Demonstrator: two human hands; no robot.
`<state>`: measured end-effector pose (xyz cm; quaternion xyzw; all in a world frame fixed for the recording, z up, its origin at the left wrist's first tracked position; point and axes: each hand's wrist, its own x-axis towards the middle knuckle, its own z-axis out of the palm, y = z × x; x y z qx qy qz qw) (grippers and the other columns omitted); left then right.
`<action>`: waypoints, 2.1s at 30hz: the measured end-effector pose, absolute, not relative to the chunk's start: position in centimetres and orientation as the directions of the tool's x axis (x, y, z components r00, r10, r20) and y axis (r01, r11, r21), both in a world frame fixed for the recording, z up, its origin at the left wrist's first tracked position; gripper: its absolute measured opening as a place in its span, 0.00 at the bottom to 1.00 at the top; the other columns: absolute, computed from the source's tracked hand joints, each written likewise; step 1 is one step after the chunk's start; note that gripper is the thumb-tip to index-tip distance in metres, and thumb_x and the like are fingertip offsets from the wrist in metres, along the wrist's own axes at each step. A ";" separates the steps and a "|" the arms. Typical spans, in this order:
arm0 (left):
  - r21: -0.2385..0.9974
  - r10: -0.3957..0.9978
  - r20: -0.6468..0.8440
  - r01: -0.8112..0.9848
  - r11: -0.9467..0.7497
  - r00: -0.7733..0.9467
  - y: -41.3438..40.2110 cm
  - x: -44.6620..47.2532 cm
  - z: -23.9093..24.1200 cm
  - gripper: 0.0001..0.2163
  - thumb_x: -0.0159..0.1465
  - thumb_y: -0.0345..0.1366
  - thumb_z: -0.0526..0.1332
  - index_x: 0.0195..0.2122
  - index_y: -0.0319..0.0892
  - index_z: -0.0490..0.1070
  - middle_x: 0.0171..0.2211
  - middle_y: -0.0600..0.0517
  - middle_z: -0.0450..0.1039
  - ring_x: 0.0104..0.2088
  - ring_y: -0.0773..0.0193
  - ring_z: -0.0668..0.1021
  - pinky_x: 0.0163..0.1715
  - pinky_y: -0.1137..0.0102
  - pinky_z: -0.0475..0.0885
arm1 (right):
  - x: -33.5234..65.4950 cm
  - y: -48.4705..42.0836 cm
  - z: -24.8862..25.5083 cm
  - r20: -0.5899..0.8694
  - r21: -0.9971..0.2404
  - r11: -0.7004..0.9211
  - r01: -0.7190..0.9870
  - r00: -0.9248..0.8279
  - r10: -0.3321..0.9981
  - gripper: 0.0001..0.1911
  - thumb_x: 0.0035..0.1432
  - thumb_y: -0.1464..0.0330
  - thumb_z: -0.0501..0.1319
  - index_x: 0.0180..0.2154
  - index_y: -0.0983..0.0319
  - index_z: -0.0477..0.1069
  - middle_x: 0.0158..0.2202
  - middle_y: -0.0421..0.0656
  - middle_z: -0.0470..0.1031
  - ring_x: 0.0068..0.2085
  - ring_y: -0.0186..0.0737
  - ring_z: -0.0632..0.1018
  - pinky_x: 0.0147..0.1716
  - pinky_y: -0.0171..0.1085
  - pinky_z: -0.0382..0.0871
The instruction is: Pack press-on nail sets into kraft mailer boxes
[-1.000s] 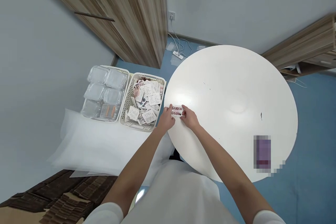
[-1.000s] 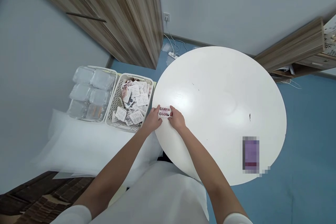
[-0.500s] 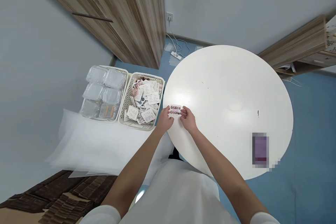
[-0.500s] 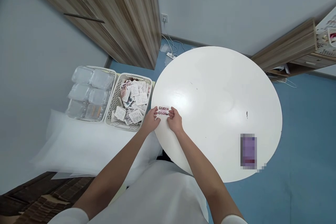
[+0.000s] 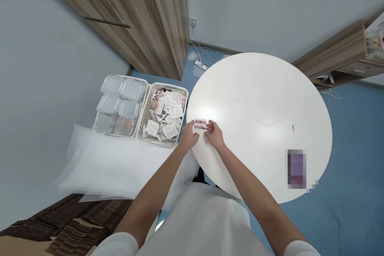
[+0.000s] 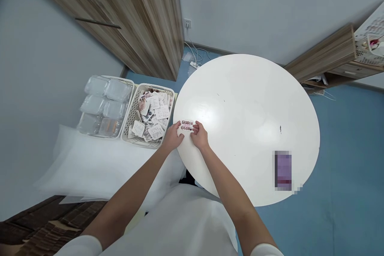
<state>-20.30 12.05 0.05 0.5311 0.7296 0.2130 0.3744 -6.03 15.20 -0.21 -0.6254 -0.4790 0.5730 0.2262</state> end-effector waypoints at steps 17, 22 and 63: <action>0.735 0.934 -0.297 0.577 0.356 -0.199 8.9 -20.7 0.6 0.23 0.55 0.34 0.55 0.54 0.41 0.57 0.51 0.45 0.61 0.52 0.57 0.65 0.50 0.62 0.62 | -3.2 10.7 1.0 -0.434 -0.826 -0.311 0.470 -0.177 0.883 0.29 0.45 0.69 0.56 0.52 0.58 0.55 0.47 0.45 0.63 0.40 0.35 0.69 0.38 0.38 0.67; 0.773 0.914 -0.368 0.491 0.402 -0.168 6.1 -20.4 1.5 0.21 0.56 0.37 0.54 0.51 0.40 0.60 0.45 0.46 0.67 0.41 0.62 0.73 0.37 0.68 0.69 | -0.4 8.3 2.1 -0.474 -0.820 -0.295 0.490 -0.292 0.831 0.19 0.48 0.68 0.54 0.45 0.60 0.63 0.41 0.43 0.68 0.32 0.32 0.70 0.37 0.38 0.67; 0.863 0.476 -0.504 -0.439 0.250 -0.721 2.5 -47.8 4.0 0.31 0.59 0.57 0.36 0.58 0.44 0.49 0.60 0.46 0.48 0.57 0.59 0.59 0.48 0.65 0.64 | -38.8 13.7 2.4 -0.181 -0.937 0.161 0.311 -0.824 0.538 0.34 0.40 0.76 0.57 0.52 0.58 0.58 0.59 0.42 0.53 0.56 0.43 0.61 0.50 0.41 0.60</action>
